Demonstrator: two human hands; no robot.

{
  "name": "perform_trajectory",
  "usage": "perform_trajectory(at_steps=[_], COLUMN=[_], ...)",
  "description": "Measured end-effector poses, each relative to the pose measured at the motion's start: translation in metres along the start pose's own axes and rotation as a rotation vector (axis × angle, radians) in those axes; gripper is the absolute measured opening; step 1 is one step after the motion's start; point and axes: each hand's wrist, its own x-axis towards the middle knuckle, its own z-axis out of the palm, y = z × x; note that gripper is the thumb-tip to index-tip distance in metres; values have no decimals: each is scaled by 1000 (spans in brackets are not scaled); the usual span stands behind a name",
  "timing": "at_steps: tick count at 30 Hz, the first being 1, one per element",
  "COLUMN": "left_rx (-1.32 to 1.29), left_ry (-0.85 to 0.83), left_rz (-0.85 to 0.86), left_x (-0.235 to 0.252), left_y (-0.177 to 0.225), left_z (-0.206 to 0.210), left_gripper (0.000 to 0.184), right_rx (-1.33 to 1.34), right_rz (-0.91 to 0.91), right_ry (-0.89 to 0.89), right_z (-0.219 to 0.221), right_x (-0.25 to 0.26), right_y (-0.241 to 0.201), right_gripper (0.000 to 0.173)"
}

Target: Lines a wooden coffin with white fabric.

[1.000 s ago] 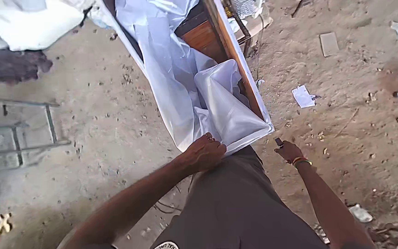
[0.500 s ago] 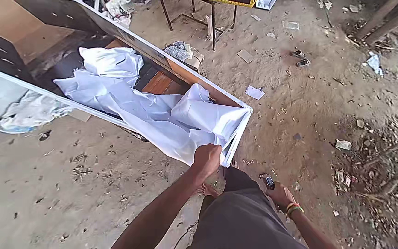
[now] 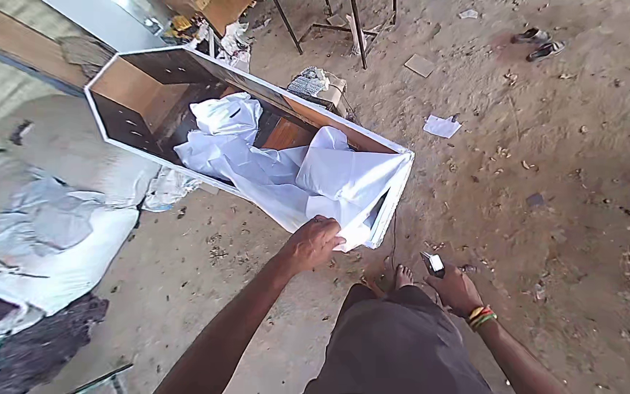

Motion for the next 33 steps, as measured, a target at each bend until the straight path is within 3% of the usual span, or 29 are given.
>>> perform_trajectory(at_steps=[2,5,7,10,13,17,21,24,27,29,33], left_rx=[100,222,268,345,429,502,600,637,541,462,370], left_ry=[87,65,-55,-407,-512,-363,-95,94,201,229,134], left_rz=[-10,-45,-94,-302,-349,-235,-201,-182,-144,-108,-6], left_x=[1,-3,-3,13,16,-8,-40,-68,-94,-109,-134], left_y=[-6,-18,-22,-6,7,-3,-24,-35,-37,-33,-31], left_z=[-5,-18,-33,-70,-100,-129,-150,-160,-150,-131,-89], left_gripper=[39,43,48,46,39,30,19,3,23,24,43], right_rx=[-4,44,65,92,134,360,744,840,776,761,757], right_rz=[-31,-71,-96,-89,-37,-43,-192,-197,-173,-133,-60], right_ry=[32,44,61,129,193,311,425,475,573,588,536], right_z=[-8,-11,-11,-10,-1,18,47,61,76,87,100], right_x=[-1,-10,-15,-24,-33,-42,-57,-72,-83,-91,-104], right_y=[-4,-8,-8,-11,-18,-35,-63,-85,-100,-109,-120], right_gripper=[52,51,50,50,52,49,41,40,45,52,38])
